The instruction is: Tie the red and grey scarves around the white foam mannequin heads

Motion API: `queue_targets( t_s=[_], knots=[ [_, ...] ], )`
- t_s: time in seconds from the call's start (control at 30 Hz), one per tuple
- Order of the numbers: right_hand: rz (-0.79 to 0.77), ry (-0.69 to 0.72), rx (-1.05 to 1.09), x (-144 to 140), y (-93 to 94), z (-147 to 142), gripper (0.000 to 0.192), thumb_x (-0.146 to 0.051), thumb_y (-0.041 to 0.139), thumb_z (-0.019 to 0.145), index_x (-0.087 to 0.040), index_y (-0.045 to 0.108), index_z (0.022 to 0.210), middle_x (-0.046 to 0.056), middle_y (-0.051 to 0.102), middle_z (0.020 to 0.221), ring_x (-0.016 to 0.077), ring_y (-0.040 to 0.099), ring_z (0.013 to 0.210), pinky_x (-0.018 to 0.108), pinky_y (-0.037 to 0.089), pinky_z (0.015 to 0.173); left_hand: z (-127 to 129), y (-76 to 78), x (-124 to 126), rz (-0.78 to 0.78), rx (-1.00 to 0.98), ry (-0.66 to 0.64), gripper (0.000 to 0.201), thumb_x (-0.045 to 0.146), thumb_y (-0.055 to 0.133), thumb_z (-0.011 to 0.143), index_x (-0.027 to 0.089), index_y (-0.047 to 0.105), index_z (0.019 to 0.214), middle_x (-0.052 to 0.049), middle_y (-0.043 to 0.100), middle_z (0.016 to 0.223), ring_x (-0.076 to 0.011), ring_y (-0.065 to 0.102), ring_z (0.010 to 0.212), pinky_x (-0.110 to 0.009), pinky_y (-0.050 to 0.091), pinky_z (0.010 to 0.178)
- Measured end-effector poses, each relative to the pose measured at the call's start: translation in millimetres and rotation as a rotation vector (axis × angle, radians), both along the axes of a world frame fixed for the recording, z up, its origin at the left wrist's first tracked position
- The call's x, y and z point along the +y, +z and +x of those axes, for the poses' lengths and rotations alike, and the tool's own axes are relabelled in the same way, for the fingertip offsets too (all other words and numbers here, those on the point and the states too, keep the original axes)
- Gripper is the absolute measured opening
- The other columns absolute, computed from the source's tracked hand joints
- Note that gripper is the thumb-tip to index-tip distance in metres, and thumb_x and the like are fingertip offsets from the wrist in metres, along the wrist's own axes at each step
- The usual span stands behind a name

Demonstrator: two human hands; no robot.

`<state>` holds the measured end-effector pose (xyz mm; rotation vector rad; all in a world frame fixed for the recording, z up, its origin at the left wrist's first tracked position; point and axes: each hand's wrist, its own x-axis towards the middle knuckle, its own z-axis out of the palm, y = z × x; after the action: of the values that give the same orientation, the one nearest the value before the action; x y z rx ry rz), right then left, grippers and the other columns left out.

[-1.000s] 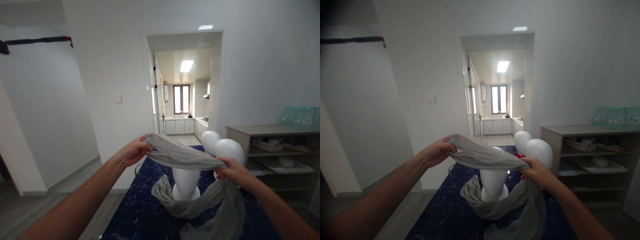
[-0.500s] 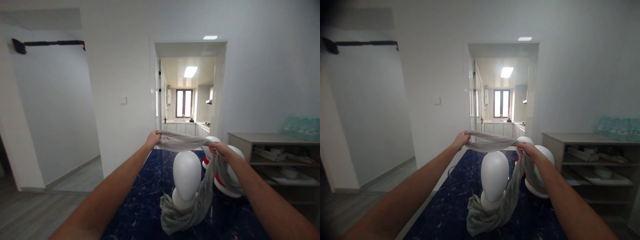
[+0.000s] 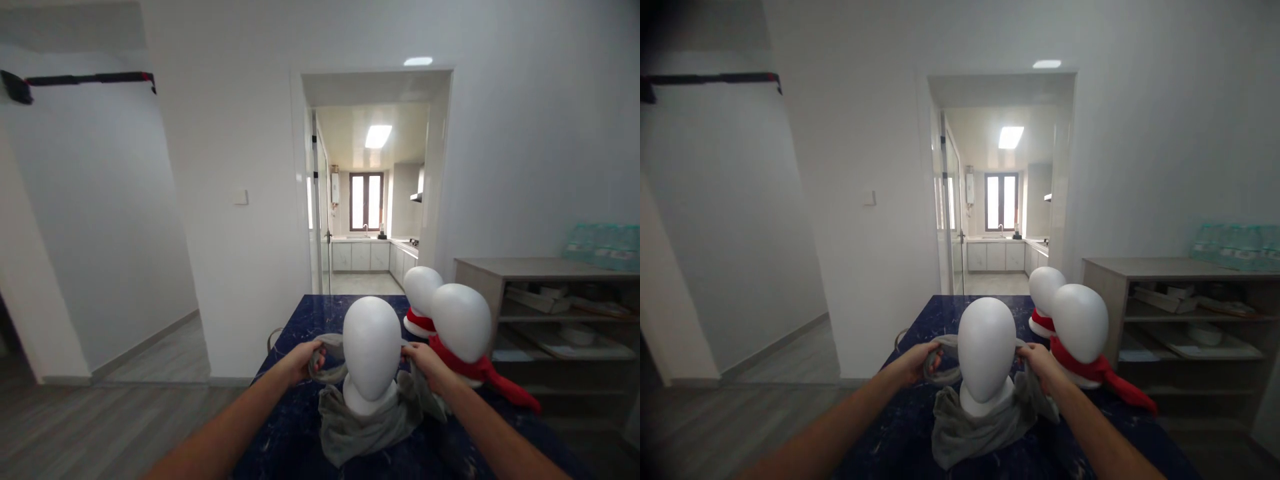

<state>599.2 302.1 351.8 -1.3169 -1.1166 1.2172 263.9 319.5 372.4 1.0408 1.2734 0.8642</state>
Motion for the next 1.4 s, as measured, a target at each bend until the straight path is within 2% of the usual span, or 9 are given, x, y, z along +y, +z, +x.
queue_targets(
  t_s=[0.13,0.2,0.3,0.47,0.63,0.87,1.0,1.13,1.4],
  knots=[
    [-0.165,0.000,0.456,-25.6,-47.4,-21.4,0.007,-0.015,0.073,0.078,-0.017,0.067,0.081,0.000,0.067,0.063,0.0118,0.061,0.051,0.022,0.051,0.053,16.9,-37.8,-62.2,-0.028,-0.322,-0.223,0.029,0.043,0.063,0.090,0.014,0.070,0.088,-0.008,0.072,0.072,-0.0164,0.065,0.061,-0.027,0.051,0.068],
    [-0.142,-0.021,0.534,-36.0,-53.8,-33.3,0.013,-0.015,0.074,0.073,-0.018,0.067,0.084,0.001,0.071,0.067,0.0141,0.066,0.057,0.023,0.054,0.057,34.6,-45.2,-86.6,0.075,-0.394,-0.355,0.026,0.028,0.070,0.077,0.013,0.074,0.098,-0.011,0.077,0.089,-0.0218,0.072,0.081,-0.029,0.052,0.078],
    [-0.071,-0.023,0.504,-48.2,-51.8,-47.0,0.026,-0.022,0.077,0.069,-0.018,0.068,0.092,0.002,0.073,0.069,0.0200,0.070,0.059,0.027,0.054,0.055,64.4,-48.5,-106.5,0.155,-0.359,-0.450,0.048,0.012,0.064,0.059,0.014,0.078,0.105,-0.009,0.079,0.099,-0.0253,0.072,0.093,-0.029,0.051,0.082],
    [0.005,-0.047,0.314,-70.3,-48.3,-56.3,0.051,-0.037,0.078,0.071,-0.019,0.063,0.116,0.002,0.073,0.069,0.0228,0.068,0.052,0.034,0.055,0.055,93.8,-58.9,-106.3,0.212,-0.272,-0.375,0.041,0.013,0.063,0.066,0.018,0.082,0.102,-0.007,0.080,0.100,-0.0287,0.072,0.100,-0.036,0.052,0.096],
    [0.160,-0.154,0.017,-104.9,-57.9,-50.7,0.070,-0.033,0.079,0.067,-0.022,0.057,0.132,0.006,0.078,0.093,0.0262,0.076,0.077,0.035,0.059,0.068,95.0,-68.1,-101.6,0.270,-0.160,-0.296,0.029,0.017,0.063,0.074,0.019,0.083,0.094,-0.009,0.081,0.098,-0.0315,0.072,0.105,-0.041,0.053,0.099],
    [0.019,0.061,-0.135,-139.4,-49.7,-11.9,0.048,-0.035,0.070,0.075,-0.028,0.048,0.117,-0.001,0.073,0.088,0.0163,0.059,0.045,0.025,0.041,0.037,95.6,-61.0,-98.3,0.194,-0.082,-0.182,0.027,0.019,0.072,0.072,0.017,0.082,0.097,-0.011,0.082,0.096,-0.0307,0.076,0.087,-0.041,0.059,0.085],
    [0.061,0.103,-0.116,-139.4,-29.3,4.4,0.040,-0.046,0.069,0.083,-0.026,0.057,0.115,0.003,0.075,0.101,0.0207,0.070,0.070,0.027,0.052,0.052,96.6,-60.0,-95.7,0.128,-0.155,-0.192,0.030,0.021,0.069,0.074,0.016,0.080,0.102,-0.011,0.081,0.098,-0.0281,0.076,0.080,-0.040,0.059,0.079],
    [0.267,0.003,-0.225,-128.8,-32.7,-17.9,0.039,-0.056,0.060,0.093,-0.021,0.074,0.102,0.006,0.078,0.100,0.0278,0.071,0.099,0.034,0.055,0.085,95.2,-64.8,-94.0,0.076,-0.239,-0.209,0.032,0.019,0.070,0.071,0.016,0.079,0.102,-0.010,0.081,0.094,-0.0267,0.076,0.082,-0.034,0.057,0.074],
    [0.433,-0.215,-0.448,-110.1,-59.9,-73.8,0.025,-0.033,0.056,0.091,-0.023,0.075,0.103,0.009,0.077,0.101,0.0279,0.072,0.096,0.034,0.051,0.086,89.4,-57.9,-99.2,0.086,-0.281,-0.247,0.035,0.019,0.077,0.071,0.016,0.078,0.106,-0.010,0.080,0.093,-0.0257,0.075,0.083,-0.033,0.058,0.075]
  ],
)
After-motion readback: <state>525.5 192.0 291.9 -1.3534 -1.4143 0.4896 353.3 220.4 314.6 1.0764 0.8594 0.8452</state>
